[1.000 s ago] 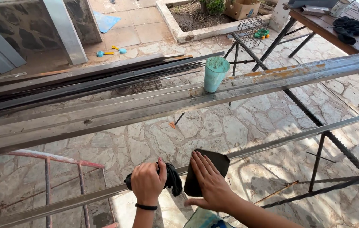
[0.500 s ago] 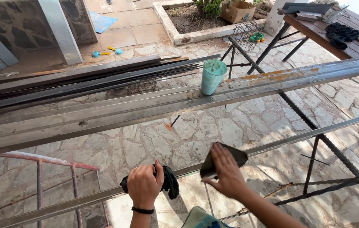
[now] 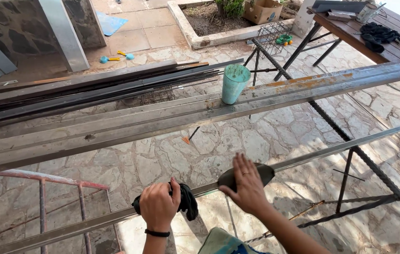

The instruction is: Cleaning a long metal beam by wiping it repeatedly with a cloth dipped in cleaning solution.

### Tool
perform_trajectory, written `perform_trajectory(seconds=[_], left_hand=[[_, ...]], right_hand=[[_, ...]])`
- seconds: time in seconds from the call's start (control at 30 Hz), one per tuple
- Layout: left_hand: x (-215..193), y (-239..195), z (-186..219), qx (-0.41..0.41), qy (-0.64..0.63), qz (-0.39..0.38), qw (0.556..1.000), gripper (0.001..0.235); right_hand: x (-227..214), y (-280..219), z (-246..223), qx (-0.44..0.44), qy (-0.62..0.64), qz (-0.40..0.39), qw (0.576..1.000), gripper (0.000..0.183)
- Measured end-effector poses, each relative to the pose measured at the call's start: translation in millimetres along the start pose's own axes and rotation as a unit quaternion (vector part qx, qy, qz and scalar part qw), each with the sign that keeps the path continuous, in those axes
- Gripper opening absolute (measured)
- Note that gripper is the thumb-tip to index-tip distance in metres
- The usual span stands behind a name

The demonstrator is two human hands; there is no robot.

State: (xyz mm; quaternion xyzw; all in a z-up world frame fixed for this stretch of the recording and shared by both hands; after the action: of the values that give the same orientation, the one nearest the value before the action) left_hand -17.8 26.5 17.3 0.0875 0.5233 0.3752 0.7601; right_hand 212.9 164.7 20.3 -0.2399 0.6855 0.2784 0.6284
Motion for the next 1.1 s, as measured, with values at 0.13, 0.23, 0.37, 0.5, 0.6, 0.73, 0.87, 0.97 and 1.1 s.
perform_trajectory(seconds=[0.13, 0.23, 0.37, 0.5, 0.6, 0.73, 0.87, 0.97, 1.1], left_hand=[[-4.5, 4.1, 1.6, 0.006, 0.006, 0.019, 1.0, 0.054], [-2.5, 4.3, 0.5, 0.003, 0.004, 0.018, 1.0, 0.054], [-3.9, 3.5, 1.7, -0.001, 0.002, 0.012, 1.0, 0.055], [-5.2, 4.5, 1.7, 0.005, 0.01, 0.019, 1.0, 0.054], [-4.9, 4.3, 1.5, 0.005, 0.001, 0.027, 1.0, 0.054], [-2.7, 2.8, 1.5, 0.002, -0.002, 0.013, 1.0, 0.055], [-3.3, 3.2, 2.0, 0.004, 0.003, 0.011, 1.0, 0.053], [-3.4, 3.0, 1.2, 0.003, 0.01, 0.018, 1.0, 0.052], [0.2, 2.3, -0.5, 0.0, -0.003, 0.0, 1.0, 0.051]], right_hand=[[-11.3, -26.7, -22.4, -0.088, 0.013, -0.006, 0.996, 0.11], [0.0, -18.4, 20.7, -0.057, -0.024, -0.017, 0.998, 0.109], [8.1, 14.2, 25.9, 0.021, -0.051, -0.06, 0.997, 0.104], [-19.5, -26.1, -0.9, -0.119, -0.017, 0.065, 0.991, 0.112], [5.8, -24.9, 53.5, -0.038, -0.043, -0.041, 0.998, 0.112], [3.5, 1.4, 59.1, 0.033, -0.073, -0.01, 0.997, 0.109], [-10.0, -34.7, 12.0, -0.062, -0.039, 0.038, 0.997, 0.116], [9.6, -35.7, 67.3, 0.023, -0.093, -0.034, 0.995, 0.112], [22.6, -4.1, 70.7, 0.105, -0.063, -0.01, 0.992, 0.113]])
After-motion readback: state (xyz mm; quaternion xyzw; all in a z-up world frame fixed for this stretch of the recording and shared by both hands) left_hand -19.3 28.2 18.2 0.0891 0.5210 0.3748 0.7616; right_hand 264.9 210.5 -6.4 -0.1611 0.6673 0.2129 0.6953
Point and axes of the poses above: each hand's wrist, its own y-axis towards the middle knuckle, its own x-axis out of the palm, z = x × y, the point moved 4 cm from there along y, towards the middle knuckle, and after that the axes turned 6 degrees about -y, right-handed, at the moved point
